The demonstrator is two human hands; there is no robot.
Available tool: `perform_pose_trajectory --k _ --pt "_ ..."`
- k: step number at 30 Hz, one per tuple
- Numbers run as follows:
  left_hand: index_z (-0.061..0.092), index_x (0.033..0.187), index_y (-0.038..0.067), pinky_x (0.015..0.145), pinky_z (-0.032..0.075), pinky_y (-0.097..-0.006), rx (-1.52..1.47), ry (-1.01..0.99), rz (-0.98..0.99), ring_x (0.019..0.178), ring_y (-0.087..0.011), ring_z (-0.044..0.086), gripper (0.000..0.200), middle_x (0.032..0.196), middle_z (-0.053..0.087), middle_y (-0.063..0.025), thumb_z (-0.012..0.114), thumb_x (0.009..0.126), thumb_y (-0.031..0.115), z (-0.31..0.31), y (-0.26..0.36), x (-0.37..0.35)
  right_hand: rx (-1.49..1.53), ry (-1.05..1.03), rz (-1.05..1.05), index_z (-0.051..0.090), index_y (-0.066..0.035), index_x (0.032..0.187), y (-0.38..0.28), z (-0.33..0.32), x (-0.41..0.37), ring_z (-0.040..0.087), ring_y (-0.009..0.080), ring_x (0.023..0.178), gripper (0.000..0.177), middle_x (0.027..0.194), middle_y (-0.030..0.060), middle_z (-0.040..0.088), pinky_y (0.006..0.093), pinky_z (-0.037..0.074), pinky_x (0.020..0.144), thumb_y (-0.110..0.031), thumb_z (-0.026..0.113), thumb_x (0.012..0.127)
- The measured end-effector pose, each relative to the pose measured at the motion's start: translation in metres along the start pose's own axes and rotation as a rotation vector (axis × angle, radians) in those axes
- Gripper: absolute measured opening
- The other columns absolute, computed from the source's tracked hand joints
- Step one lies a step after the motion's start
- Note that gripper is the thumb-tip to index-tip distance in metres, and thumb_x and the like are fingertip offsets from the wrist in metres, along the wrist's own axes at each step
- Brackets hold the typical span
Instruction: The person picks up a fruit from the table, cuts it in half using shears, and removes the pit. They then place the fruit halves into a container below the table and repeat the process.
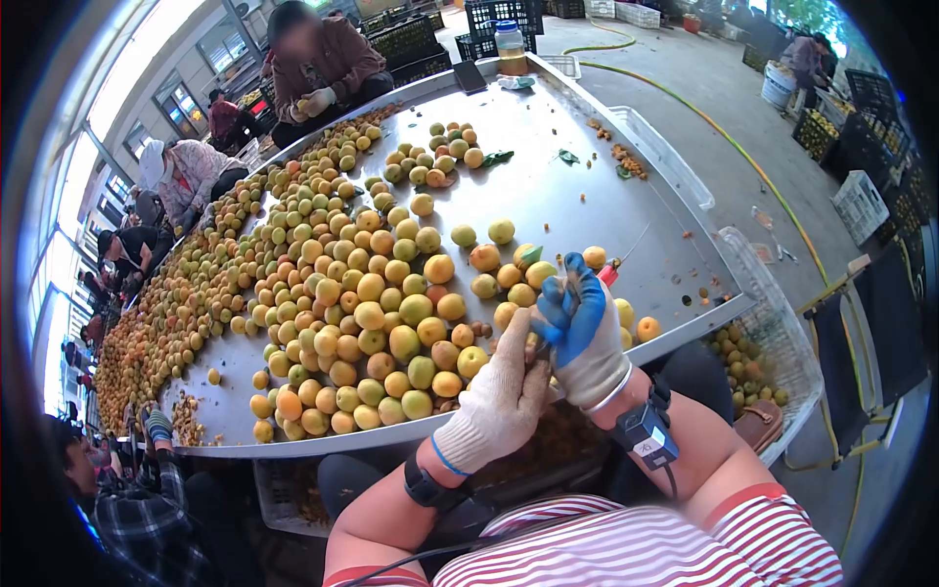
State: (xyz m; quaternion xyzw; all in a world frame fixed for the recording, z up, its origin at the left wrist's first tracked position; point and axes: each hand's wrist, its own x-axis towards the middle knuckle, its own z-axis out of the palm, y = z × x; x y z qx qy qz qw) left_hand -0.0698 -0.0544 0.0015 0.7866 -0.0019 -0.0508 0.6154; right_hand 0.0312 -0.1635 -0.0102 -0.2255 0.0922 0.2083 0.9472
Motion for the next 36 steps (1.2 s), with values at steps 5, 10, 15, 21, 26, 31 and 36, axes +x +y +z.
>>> perform_pose_trajectory --k 5,10,15,21,26,31,36 --pt "0.034 0.152 0.004 0.065 0.051 -0.024 -0.118 0.043 0.021 0.072 -0.0084 0.058 0.052 0.099 0.059 -0.0038 0.052 0.103 0.009 -0.014 0.009 0.0 -0.013 -0.091 -0.052 0.049 -0.013 0.078 -0.013 0.0 0.008 0.037 0.0102 0.048 0.034 0.07 0.0005 0.05 0.0256 0.032 0.044 -0.035 0.055 0.103" --pt "0.047 0.144 0.004 0.068 0.049 -0.0196 -0.099 0.087 0.014 0.077 -0.0051 0.058 0.041 0.097 0.05 0.0 0.051 0.103 0.005 -0.033 0.012 -0.003 -0.531 -0.156 -0.169 0.061 -0.008 0.095 -0.026 0.002 -0.001 0.055 0.0131 0.054 0.029 0.084 0.0059 0.063 0.0263 0.045 0.047 -0.034 0.054 0.103" --pt "0.059 0.126 0.004 0.075 0.052 -0.0314 0.363 0.173 0.27 0.082 -0.0215 0.061 0.036 0.09 0.061 -0.0086 0.068 0.092 0.008 -0.042 0.022 -0.001 -0.863 -0.289 -0.043 0.063 -0.006 0.115 0.006 -0.009 -0.013 0.063 0.0065 0.08 0.029 0.093 0.0001 0.066 0.0211 0.051 0.066 -0.032 0.061 0.102" --pt "0.056 0.128 0.003 0.072 0.057 -0.038 0.537 0.336 0.383 0.084 -0.0312 0.069 0.05 0.094 0.064 -0.0161 0.076 0.083 0.008 -0.044 0.018 -0.005 -0.669 -0.277 0.147 0.063 -0.005 0.117 0.01 0.003 -0.021 0.069 0.0125 0.082 0.028 0.094 0.0045 0.07 0.0231 0.055 0.066 -0.029 0.063 0.101" --pt "0.06 0.128 0.003 0.07 0.058 -0.038 0.625 0.389 0.479 0.082 -0.0323 0.071 0.045 0.102 0.067 -0.0176 0.074 0.086 0.012 -0.048 0.016 -0.005 -0.883 -0.297 -0.06 0.063 -0.007 0.114 0.01 0.002 -0.027 0.065 0.0092 0.067 0.022 0.087 0.0026 0.068 0.0212 0.048 0.051 -0.026 0.062 0.102" --pt "0.055 0.135 0.007 0.072 0.055 -0.042 0.572 0.431 0.449 0.086 -0.0359 0.067 0.044 0.106 0.064 -0.0158 0.065 0.093 0.016 -0.037 -0.004 0.003 -0.597 -0.197 -0.048 0.06 -0.006 0.118 0.023 -0.009 -0.019 0.066 0.0111 0.084 0.019 0.1 0.0034 0.066 0.0237 0.056 0.068 -0.017 0.059 0.102" --pt "0.058 0.13 0.01 0.072 0.054 -0.0433 0.445 0.427 0.406 0.086 -0.0396 0.066 0.036 0.106 0.063 -0.0185 0.062 0.095 0.015 -0.033 -0.008 0.01 -0.651 -0.186 -0.123 0.057 -0.005 0.121 0.032 -0.018 -0.015 0.067 0.0119 0.084 0.02 0.1 0.0037 0.066 0.0247 0.057 0.069 -0.014 0.056 0.103"
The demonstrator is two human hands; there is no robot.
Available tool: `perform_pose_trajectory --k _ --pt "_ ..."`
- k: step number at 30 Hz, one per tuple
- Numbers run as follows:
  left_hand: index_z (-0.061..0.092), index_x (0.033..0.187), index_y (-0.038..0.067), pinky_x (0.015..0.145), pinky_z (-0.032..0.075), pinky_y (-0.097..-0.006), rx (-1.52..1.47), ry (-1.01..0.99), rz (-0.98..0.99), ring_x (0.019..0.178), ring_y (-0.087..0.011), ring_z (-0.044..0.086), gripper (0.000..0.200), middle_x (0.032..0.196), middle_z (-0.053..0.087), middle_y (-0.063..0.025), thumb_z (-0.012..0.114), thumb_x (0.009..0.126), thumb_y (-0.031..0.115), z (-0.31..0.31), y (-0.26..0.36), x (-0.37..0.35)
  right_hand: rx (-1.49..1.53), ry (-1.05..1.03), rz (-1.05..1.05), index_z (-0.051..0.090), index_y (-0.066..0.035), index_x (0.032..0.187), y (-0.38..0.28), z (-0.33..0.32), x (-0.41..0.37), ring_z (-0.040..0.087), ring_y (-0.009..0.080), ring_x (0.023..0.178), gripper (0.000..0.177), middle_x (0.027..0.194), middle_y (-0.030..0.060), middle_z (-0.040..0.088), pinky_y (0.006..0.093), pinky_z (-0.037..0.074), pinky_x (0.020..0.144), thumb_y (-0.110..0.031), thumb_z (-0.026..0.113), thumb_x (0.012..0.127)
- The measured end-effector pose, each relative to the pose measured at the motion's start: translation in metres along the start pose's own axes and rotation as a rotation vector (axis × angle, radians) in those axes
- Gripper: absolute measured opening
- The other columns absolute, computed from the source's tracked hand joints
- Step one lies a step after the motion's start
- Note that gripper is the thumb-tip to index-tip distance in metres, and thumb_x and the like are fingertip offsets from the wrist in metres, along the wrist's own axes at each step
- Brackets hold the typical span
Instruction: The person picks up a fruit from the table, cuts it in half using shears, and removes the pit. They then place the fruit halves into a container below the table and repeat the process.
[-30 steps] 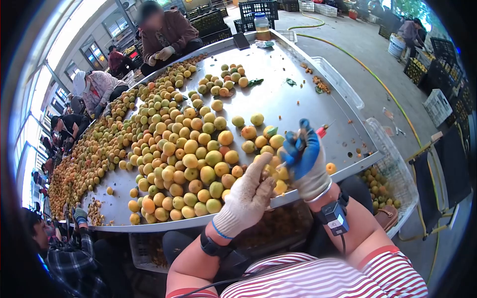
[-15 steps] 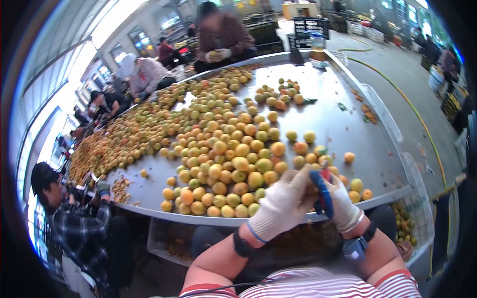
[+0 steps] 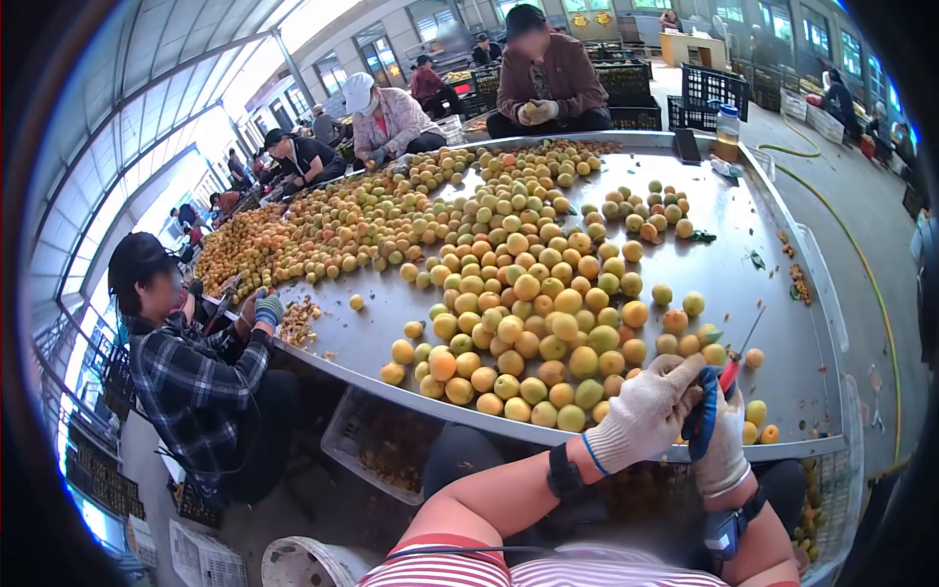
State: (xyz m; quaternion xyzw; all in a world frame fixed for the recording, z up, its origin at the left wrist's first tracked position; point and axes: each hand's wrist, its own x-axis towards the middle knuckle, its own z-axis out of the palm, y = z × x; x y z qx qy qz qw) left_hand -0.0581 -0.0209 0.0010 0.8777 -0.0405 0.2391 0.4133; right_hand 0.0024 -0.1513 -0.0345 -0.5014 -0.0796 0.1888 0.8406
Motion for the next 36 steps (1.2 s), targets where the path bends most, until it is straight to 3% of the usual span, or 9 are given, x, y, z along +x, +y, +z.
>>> perform_pose_trajectory --k 3,9,10,13,14,18,26,30,36 --pt "0.063 0.123 0.008 0.074 0.054 -0.0427 -0.06 0.064 -0.011 0.087 -0.041 0.065 0.027 0.103 0.064 -0.0196 0.061 0.097 0.015 0.004 -0.002 0.002 -0.067 0.048 -0.154 0.057 -0.004 0.12 0.014 0.004 -0.003 0.066 0.0112 0.084 0.02 0.101 0.004 0.066 0.0244 0.057 0.07 -0.014 0.057 0.103" --pt "0.067 0.112 0.004 0.074 0.054 -0.0265 -0.857 0.132 -0.506 0.084 -0.0086 0.062 0.025 0.093 0.067 0.0007 0.051 0.107 0.023 0.004 0.003 0.0 0.049 0.027 0.004 0.059 -0.002 0.12 0.0 0.017 -0.008 0.067 0.0111 0.09 0.019 0.105 0.0053 0.067 0.0247 0.057 0.074 -0.011 0.059 0.102" --pt "0.068 0.111 0.003 0.068 0.054 -0.0237 -0.728 0.145 -0.27 0.078 -0.0067 0.061 0.028 0.095 0.068 -0.0006 0.047 0.109 0.023 0.017 -0.025 0.0 0.024 0.04 -0.02 0.06 -0.003 0.119 -0.008 0.023 -0.011 0.066 0.0107 0.091 0.018 0.105 0.0048 0.067 0.025 0.057 0.076 -0.01 0.058 0.103" --pt "0.066 0.114 0.002 0.066 0.058 -0.0265 -0.95 0.15 -0.715 0.081 -0.0129 0.068 0.032 0.105 0.069 -0.0075 0.044 0.109 0.025 0.002 -0.006 0.01 -0.11 0.149 -0.131 0.06 -0.002 0.117 -0.003 0.015 -0.009 0.064 0.0114 0.093 0.018 0.102 0.0034 0.065 0.0262 0.056 0.082 -0.011 0.062 0.101" --pt "0.065 0.117 0.001 0.063 0.058 -0.0252 -1.09 0.131 -0.625 0.077 -0.0139 0.069 0.031 0.104 0.069 -0.0095 0.048 0.107 0.025 0.008 -0.022 0.008 -0.214 0.161 -0.095 0.06 -0.004 0.116 0.0 0.005 -0.001 0.064 0.0096 0.081 0.019 0.098 0.0032 0.065 0.0237 0.056 0.069 -0.014 0.064 0.1" --pt "0.065 0.12 -0.001 0.08 0.055 -0.0237 -0.638 -0.118 -0.468 0.09 -0.0101 0.067 0.028 0.1 0.07 -0.006 0.052 0.105 0.018 0.002 -0.04 0.014 0.001 0.088 -0.027 0.062 -0.007 0.108 -0.022 0.004 0.0 0.054 0.0042 0.053 0.012 0.082 -0.0007 0.063 0.0217 0.043 0.041 -0.016 0.064 0.1" --pt "0.062 0.125 -0.002 0.077 0.056 -0.0242 -0.854 -0.155 -0.629 0.086 -0.0103 0.066 0.031 0.099 0.07 -0.0053 0.065 0.098 0.015 -0.009 0.002 0.016 -0.028 -0.035 -0.053 0.066 -0.004 0.112 -0.021 0.007 0.004 0.057 0.0008 0.072 0.016 0.094 -0.0023 0.067 0.0169 0.048 0.059 -0.013 0.067 0.099" --pt "0.064 0.122 -0.001 0.076 0.056 -0.0239 -0.756 -0.124 -0.597 0.086 -0.0089 0.067 0.031 0.1 0.071 -0.0057 0.069 0.095 0.012 -0.02 0.003 0.011 0.085 0.024 0.028 0.067 -0.005 0.109 -0.042 -0.014 0.016 0.056 0.0037 0.06 0.019 0.085 -0.0024 0.067 0.019 0.044 0.05 -0.022 0.067 0.099" --pt "0.074 0.108 0.006 0.079 0.054 -0.0293 0.06 -0.873 -0.242 0.088 -0.0153 0.068 0.026 0.098 0.072 -0.0087 0.076 0.086 0.019 -0.035 0.041 0.008 -0.061 0.213 -0.091 0.066 -0.008 0.105 -0.073 -0.025 0.026 0.054 0.0083 0.051 0.025 0.065 -0.0014 0.055 0.0226 0.039 0.041 -0.032 0.069 0.097"
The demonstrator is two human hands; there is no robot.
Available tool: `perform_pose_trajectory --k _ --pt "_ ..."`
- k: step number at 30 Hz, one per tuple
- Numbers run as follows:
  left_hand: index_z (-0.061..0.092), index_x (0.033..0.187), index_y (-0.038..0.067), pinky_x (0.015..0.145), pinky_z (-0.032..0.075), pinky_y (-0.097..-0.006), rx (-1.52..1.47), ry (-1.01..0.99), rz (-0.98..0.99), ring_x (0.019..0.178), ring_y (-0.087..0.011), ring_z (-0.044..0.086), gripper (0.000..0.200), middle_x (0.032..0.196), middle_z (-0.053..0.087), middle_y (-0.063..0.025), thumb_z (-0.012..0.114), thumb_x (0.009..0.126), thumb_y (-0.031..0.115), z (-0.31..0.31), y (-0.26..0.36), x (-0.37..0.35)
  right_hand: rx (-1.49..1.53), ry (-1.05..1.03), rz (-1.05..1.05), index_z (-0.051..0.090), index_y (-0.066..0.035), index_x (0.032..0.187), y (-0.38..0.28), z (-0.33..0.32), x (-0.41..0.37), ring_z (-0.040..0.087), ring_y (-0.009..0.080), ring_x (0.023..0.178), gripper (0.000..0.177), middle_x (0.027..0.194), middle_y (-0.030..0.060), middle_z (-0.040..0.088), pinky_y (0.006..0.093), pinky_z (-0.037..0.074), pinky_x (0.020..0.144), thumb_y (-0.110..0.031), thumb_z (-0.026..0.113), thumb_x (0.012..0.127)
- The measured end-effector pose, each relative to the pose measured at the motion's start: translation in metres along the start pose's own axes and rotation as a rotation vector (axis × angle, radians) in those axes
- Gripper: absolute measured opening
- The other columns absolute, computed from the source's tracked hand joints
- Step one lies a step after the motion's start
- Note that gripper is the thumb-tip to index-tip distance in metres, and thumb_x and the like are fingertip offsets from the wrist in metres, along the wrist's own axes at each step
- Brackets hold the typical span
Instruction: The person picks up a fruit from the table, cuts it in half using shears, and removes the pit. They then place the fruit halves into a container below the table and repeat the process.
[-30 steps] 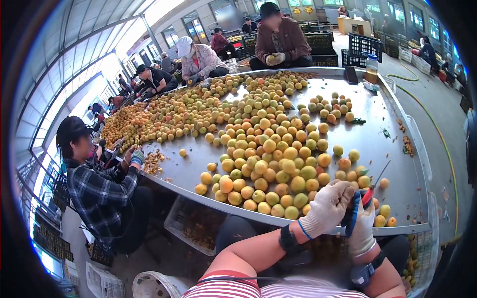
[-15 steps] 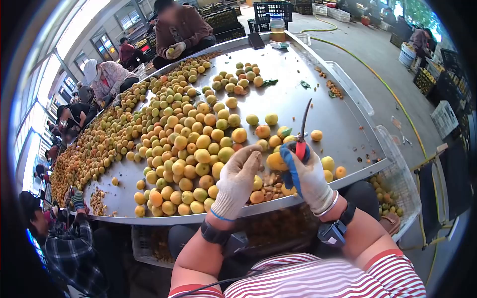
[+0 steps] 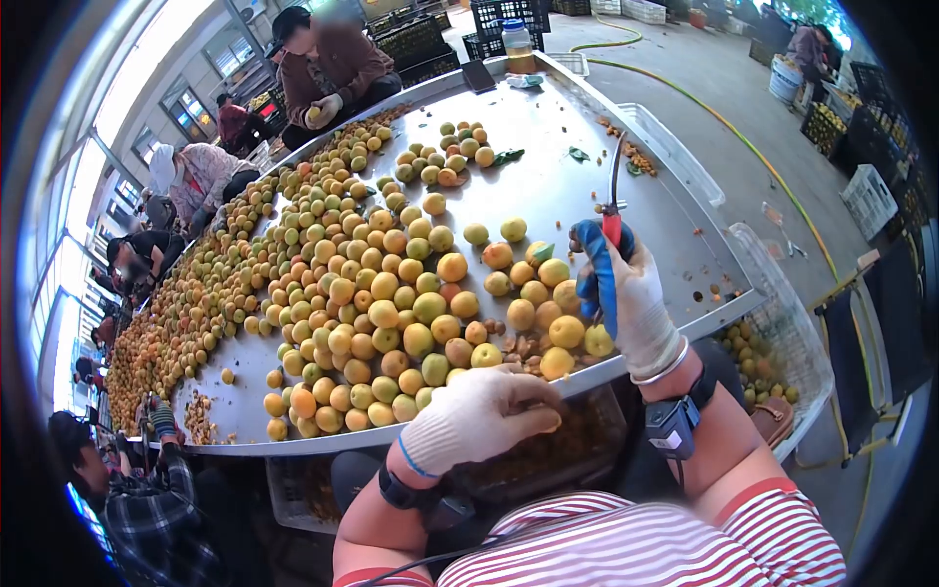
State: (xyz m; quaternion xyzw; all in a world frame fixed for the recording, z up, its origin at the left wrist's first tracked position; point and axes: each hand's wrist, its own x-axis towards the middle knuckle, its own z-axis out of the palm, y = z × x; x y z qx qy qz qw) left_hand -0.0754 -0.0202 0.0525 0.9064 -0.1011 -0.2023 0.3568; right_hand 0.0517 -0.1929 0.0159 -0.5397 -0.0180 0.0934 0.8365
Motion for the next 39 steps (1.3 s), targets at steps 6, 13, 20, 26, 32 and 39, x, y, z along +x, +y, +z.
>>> perform_pose_trajectory --k 6,13,20,26,32,39 --pt "0.073 0.111 0.006 0.075 0.055 -0.0293 0.011 0.509 -0.236 0.081 -0.0157 0.069 0.027 0.092 0.072 -0.0092 0.074 0.089 0.023 -0.017 -0.03 0.038 -0.04 -0.03 -0.071 0.063 -0.01 0.101 -0.006 -0.002 0.0 0.05 0.0056 0.05 0.023 0.064 -0.0029 0.053 0.0207 0.037 0.041 -0.033 0.067 0.099" --pt "0.065 0.117 0.01 0.09 0.054 -0.0439 0.609 0.609 -0.446 0.108 -0.0338 0.066 0.045 0.112 0.068 -0.0161 0.072 0.083 0.037 -0.065 -0.087 0.115 -0.068 -0.022 -0.223 0.058 -0.011 0.106 0.018 0.002 0.005 0.044 0.0031 0.049 0.015 0.068 -0.0045 0.053 0.0201 0.035 0.041 -0.024 0.063 0.102" --pt "0.065 0.114 0.007 0.092 0.053 -0.0462 0.723 0.506 -0.607 0.114 -0.0348 0.063 0.046 0.122 0.064 -0.0178 0.076 0.081 0.038 -0.063 -0.102 0.133 -0.279 -0.048 -0.31 0.057 -0.009 0.116 0.023 0.003 -0.002 0.05 0.0008 0.059 0.018 0.078 -0.0041 0.059 0.0168 0.04 0.047 -0.019 0.062 0.102" --pt "0.061 0.126 0.003 0.085 0.057 -0.0402 0.092 0.792 -0.08 0.101 -0.0305 0.069 0.049 0.116 0.067 -0.0168 0.068 0.085 0.029 -0.049 -0.072 0.063 -0.028 -0.231 -0.105 0.057 -0.006 0.117 0.003 0.011 -0.018 0.052 0.004 0.057 0.022 0.081 -0.0016 0.061 0.0193 0.042 0.048 -0.021 0.062 0.102" --pt "0.038 0.146 -0.006 0.086 0.057 -0.037 -1.293 0.282 0.327 0.097 -0.0265 0.068 0.068 0.118 0.061 -0.0167 0.062 0.09 0.025 -0.031 -0.042 0.015 0.003 -0.381 0.075 0.064 -0.004 0.111 -0.002 0.009 -0.034 0.053 0.0015 0.063 0.019 0.083 -0.003 0.063 0.0183 0.044 0.053 -0.02 0.056 0.106" --pt "0.04 0.149 0.003 0.081 0.054 -0.0272 -1.117 0.326 0.296 0.097 -0.0137 0.063 0.072 0.117 0.06 -0.0079 0.072 0.091 0.031 -0.018 -0.035 -0.002 -0.032 -0.614 0.093 0.061 -0.005 0.102 -0.008 0.016 -0.054 0.05 0.0062 0.055 0.027 0.071 -0.0006 0.058 0.0204 0.041 0.049 -0.031 0.054 0.106"
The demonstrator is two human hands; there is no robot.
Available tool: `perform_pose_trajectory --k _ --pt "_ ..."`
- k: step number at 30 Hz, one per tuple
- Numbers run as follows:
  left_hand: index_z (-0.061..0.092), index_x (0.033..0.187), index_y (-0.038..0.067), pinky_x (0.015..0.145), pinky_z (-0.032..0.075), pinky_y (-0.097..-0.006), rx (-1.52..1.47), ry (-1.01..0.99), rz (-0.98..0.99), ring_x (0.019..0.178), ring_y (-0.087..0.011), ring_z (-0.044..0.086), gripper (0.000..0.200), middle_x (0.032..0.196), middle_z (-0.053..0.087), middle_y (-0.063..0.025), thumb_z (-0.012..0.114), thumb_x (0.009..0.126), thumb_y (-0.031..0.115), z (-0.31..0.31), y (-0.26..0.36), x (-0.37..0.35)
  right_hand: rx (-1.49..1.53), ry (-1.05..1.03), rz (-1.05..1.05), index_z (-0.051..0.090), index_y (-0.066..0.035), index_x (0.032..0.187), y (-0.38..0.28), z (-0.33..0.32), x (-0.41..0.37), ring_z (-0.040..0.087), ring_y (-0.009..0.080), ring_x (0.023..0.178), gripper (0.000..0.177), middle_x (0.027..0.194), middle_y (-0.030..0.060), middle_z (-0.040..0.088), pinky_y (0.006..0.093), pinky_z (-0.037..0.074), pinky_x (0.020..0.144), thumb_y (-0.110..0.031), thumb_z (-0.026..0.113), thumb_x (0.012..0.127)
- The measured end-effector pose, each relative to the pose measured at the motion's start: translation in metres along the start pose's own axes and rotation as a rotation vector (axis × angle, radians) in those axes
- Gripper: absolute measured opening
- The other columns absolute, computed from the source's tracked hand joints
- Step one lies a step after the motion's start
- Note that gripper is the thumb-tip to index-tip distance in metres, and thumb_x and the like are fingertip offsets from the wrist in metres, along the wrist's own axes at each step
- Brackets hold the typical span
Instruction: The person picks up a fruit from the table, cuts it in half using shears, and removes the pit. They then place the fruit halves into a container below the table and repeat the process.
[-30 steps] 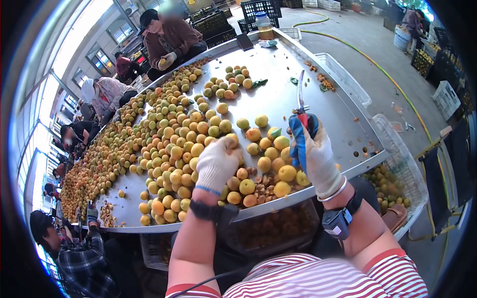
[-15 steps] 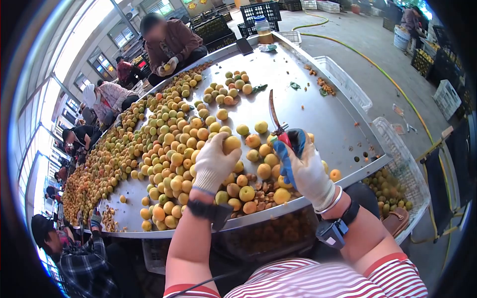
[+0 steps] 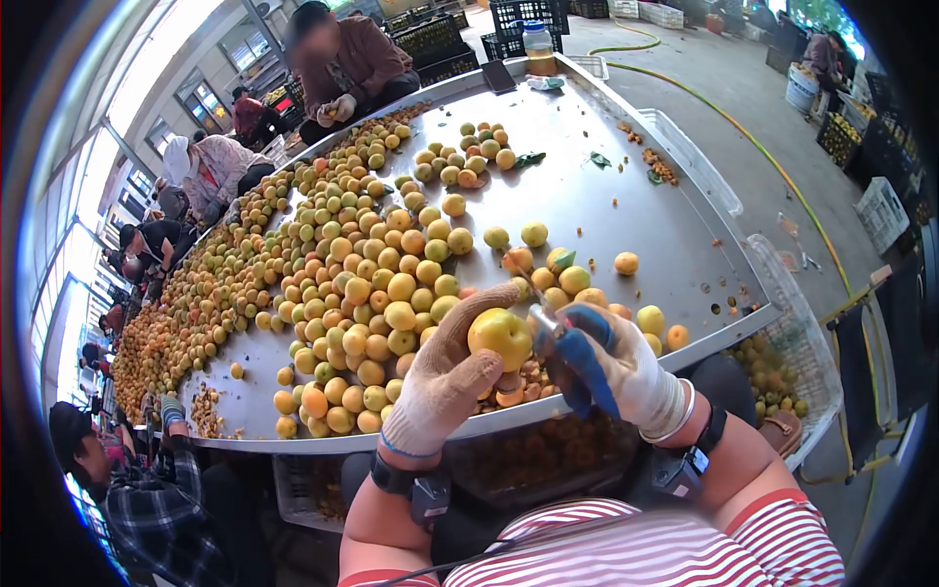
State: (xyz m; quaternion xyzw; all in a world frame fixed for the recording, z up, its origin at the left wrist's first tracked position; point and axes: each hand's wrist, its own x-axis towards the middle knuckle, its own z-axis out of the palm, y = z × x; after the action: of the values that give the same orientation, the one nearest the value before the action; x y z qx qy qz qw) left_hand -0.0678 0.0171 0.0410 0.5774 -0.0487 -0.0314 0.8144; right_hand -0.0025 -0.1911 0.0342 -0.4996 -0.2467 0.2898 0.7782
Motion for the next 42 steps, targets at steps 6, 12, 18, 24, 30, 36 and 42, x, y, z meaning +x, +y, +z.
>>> perform_pose_trajectory --k 6,12,18,24,30,36,42 --pt "0.04 0.145 -0.001 0.068 0.05 -0.0265 0.132 0.15 0.066 0.084 -0.0146 0.061 0.072 0.122 0.058 -0.0105 0.071 0.09 0.034 0.01 -0.003 -0.009 -0.099 -0.104 0.03 0.059 -0.004 0.104 0.005 0.001 -0.002 0.049 0.0076 0.054 0.038 0.066 0.0007 0.056 0.0212 0.039 0.049 -0.041 0.048 0.107" --pt "0.04 0.142 0.0 0.07 0.05 -0.023 0.369 0.104 0.142 0.086 -0.0118 0.058 0.063 0.12 0.057 -0.0102 0.064 0.094 0.032 0.007 -0.006 -0.011 -0.074 -0.066 0.098 0.06 -0.006 0.105 0.006 0.009 -0.003 0.048 0.0057 0.055 0.034 0.066 -0.0015 0.054 0.0207 0.038 0.05 -0.036 0.045 0.109" --pt "0.045 0.136 -0.004 0.102 0.044 -0.0342 0.546 0.129 0.226 0.114 -0.0215 0.055 0.056 0.129 0.053 -0.0153 0.067 0.097 0.03 0.005 -0.012 -0.015 -0.166 -0.02 0.078 0.06 -0.004 0.108 0.023 0.009 -0.003 0.052 0.0084 0.06 0.026 0.071 -0.0001 0.057 0.0245 0.043 0.054 -0.024 0.043 0.109" --pt "0.045 0.135 -0.004 0.1 0.045 -0.0346 0.703 0.096 0.453 0.112 -0.023 0.055 0.057 0.124 0.054 -0.0158 0.067 0.097 0.032 0.0 -0.024 -0.008 -0.32 0.026 -0.05 0.059 0.001 0.11 0.039 0.013 -0.004 0.059 0.0215 0.065 0.022 0.076 0.0104 0.063 0.0331 0.049 0.062 -0.014 0.042 0.108" --pt "0.044 0.135 -0.004 0.099 0.045 -0.0341 0.748 0.119 0.509 0.109 -0.0232 0.055 0.058 0.121 0.053 -0.0146 0.066 0.097 0.034 0.003 -0.025 -0.005 -0.381 0.071 -0.068 0.058 0.002 0.108 0.046 0.015 -0.002 0.061 0.0275 0.066 0.022 0.076 0.0147 0.063 0.0346 0.05 0.063 -0.012 0.041 0.107" --pt "0.042 0.136 -0.005 0.101 0.045 -0.0378 0.791 0.119 0.427 0.114 -0.0242 0.056 0.069 0.125 0.054 -0.0156 0.06 0.098 0.05 0.0 -0.03 -0.005 -0.45 0.121 -0.176 0.058 0.0 0.108 0.056 0.021 0.0 0.06 0.0258 0.062 0.023 0.073 0.0127 0.062 0.035 0.049 0.059 -0.016 0.043 0.108" --pt "0.043 0.136 -0.004 0.097 0.047 -0.0351 0.775 0.15 0.498 0.108 -0.023 0.057 0.063 0.123 0.055 -0.0155 0.067 0.097 0.038 -0.003 -0.031 -0.002 0.504 -0.145 0.591 0.057 -0.008 0.093 0.014 0.001 0.004 0.043 0.0137 0.035 0.046 0.057 0.0018 0.049 0.0281 0.034 0.03 -0.049 0.039 0.107"
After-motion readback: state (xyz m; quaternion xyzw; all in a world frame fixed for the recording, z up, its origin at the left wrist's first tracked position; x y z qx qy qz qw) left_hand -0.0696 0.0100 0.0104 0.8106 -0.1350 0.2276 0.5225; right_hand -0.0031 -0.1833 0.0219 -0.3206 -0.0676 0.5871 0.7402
